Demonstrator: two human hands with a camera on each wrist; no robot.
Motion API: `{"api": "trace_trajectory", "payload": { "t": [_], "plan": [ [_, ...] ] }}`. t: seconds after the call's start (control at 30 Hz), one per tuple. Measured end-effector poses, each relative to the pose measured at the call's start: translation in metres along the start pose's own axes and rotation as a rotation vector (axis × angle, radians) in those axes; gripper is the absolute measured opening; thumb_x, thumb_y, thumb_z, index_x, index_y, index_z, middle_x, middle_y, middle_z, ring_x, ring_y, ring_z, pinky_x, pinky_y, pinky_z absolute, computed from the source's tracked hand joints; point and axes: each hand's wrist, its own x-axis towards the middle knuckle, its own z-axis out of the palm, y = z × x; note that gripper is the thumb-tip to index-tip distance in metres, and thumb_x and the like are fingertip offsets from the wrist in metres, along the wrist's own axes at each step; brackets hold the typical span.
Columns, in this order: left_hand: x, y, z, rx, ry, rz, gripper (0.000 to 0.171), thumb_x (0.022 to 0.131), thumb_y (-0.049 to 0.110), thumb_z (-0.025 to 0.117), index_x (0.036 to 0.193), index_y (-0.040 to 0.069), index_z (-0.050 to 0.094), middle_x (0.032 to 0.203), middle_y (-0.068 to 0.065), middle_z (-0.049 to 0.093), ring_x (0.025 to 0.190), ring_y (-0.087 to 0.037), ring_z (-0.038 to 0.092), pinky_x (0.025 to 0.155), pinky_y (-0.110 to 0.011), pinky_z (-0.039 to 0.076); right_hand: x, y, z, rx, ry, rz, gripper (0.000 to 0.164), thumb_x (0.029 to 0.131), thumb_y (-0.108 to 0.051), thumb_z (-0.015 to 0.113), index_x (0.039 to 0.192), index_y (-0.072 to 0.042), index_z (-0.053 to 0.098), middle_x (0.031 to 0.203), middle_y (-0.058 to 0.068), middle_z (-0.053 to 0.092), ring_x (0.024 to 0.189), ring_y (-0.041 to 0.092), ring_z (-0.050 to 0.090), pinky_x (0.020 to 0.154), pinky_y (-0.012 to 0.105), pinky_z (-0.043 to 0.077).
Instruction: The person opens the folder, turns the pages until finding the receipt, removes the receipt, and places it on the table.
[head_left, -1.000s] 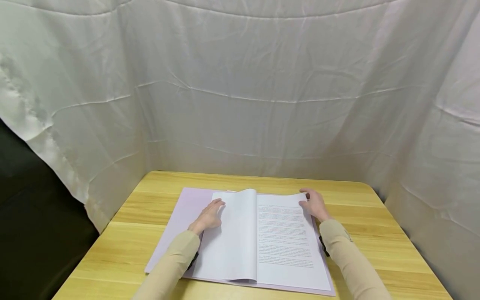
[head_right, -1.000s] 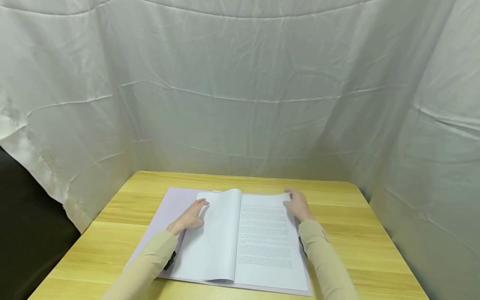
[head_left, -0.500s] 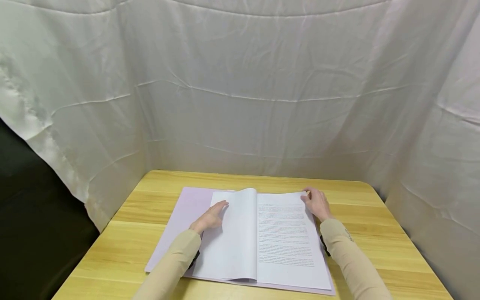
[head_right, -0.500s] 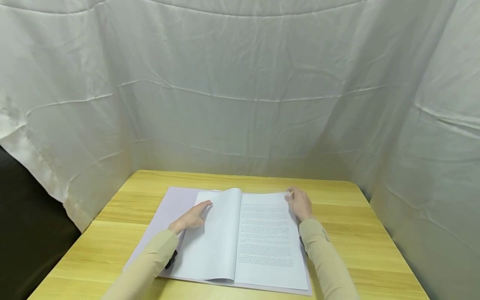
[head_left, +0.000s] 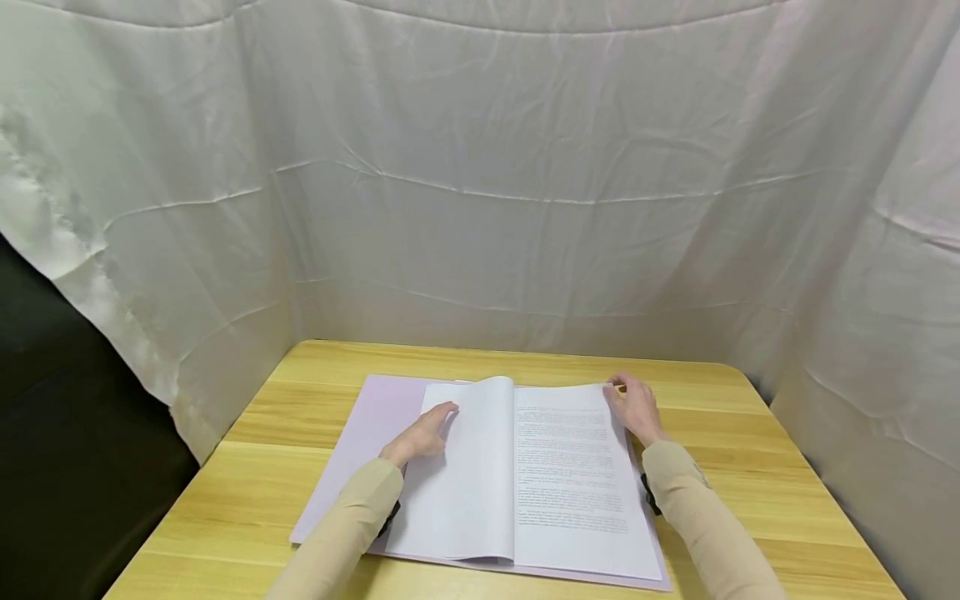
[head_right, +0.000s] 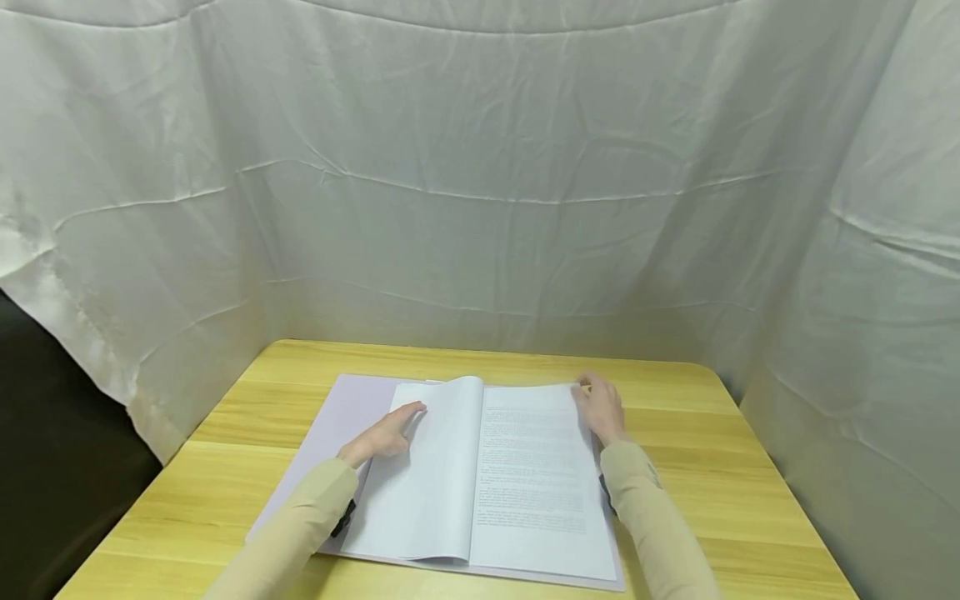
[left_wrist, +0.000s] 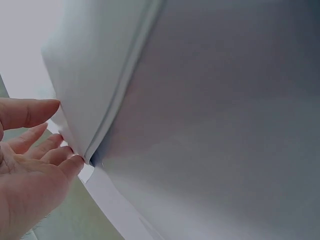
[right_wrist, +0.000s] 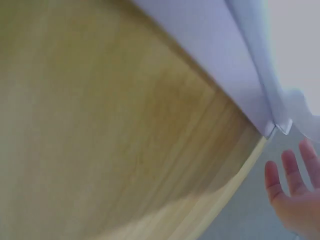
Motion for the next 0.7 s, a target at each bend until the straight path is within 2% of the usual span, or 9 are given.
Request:
{"api": "trace_trajectory", "payload": {
  "t": [0.1,0.2,0.3,0.43,0.7],
  "plan": [
    [0.001,-0.001,0.0,0.008,0.007,0.033,0.067,0.075,-0.024,0.052,0.14,-0.012,0.043,0.152,-0.031,0.042,0.146,-0.046,0.036,0.125,-0.055,0.027,-0.002,-0.001,0.0,0.08,-0.03,0.009,0.025,0.102,-0.017,0.055,0.114,0.004,0.062,0.124,0.03,0.064,0.121,0.046,0.057,0.106,0.058,0.044],
    [0.001,-0.002,-0.001,0.007,0.001,0.056,0.067,0.075,-0.024,0.052,0.14,-0.013,0.043,0.151,-0.032,0.042,0.146,-0.047,0.035,0.125,-0.055,0.027,-0.004,-0.002,-0.001,0.147,-0.085,0.02,0.028,0.102,-0.016,0.057,0.118,0.006,0.06,0.125,0.032,0.064,0.122,0.045,0.06,0.105,0.055,0.048],
    [0.001,-0.003,-0.002,0.001,-0.016,0.068,0.069,0.074,-0.024,0.052,0.141,-0.013,0.042,0.152,-0.033,0.041,0.146,-0.048,0.034,0.125,-0.056,0.026,-0.007,-0.004,-0.002,0.208,-0.153,0.044,0.04,0.101,-0.018,0.059,0.131,0.008,0.054,0.128,0.034,0.063,0.115,0.042,0.065,0.095,0.044,0.055],
    [-0.002,-0.004,-0.005,-0.021,-0.032,0.08,0.071,0.072,-0.023,0.046,0.142,-0.013,0.041,0.153,-0.034,0.038,0.147,-0.049,0.031,0.125,-0.057,0.024,-0.009,-0.005,-0.004,0.29,-0.236,0.065,0.055,0.101,-0.019,0.061,0.145,0.009,0.043,0.13,0.036,0.061,0.102,0.032,0.07,0.079,0.03,0.057],
    [-0.002,-0.005,-0.009,-0.079,-0.052,0.11,0.073,0.073,-0.022,0.041,0.146,-0.014,0.036,0.156,-0.036,0.033,0.149,-0.052,0.026,0.126,-0.059,0.02,-0.017,-0.006,-0.016,0.483,-0.408,0.083,0.064,0.101,-0.022,0.061,0.153,0.002,0.034,0.128,0.035,0.063,0.09,0.025,0.073,0.072,0.036,0.062]
  ]
}}
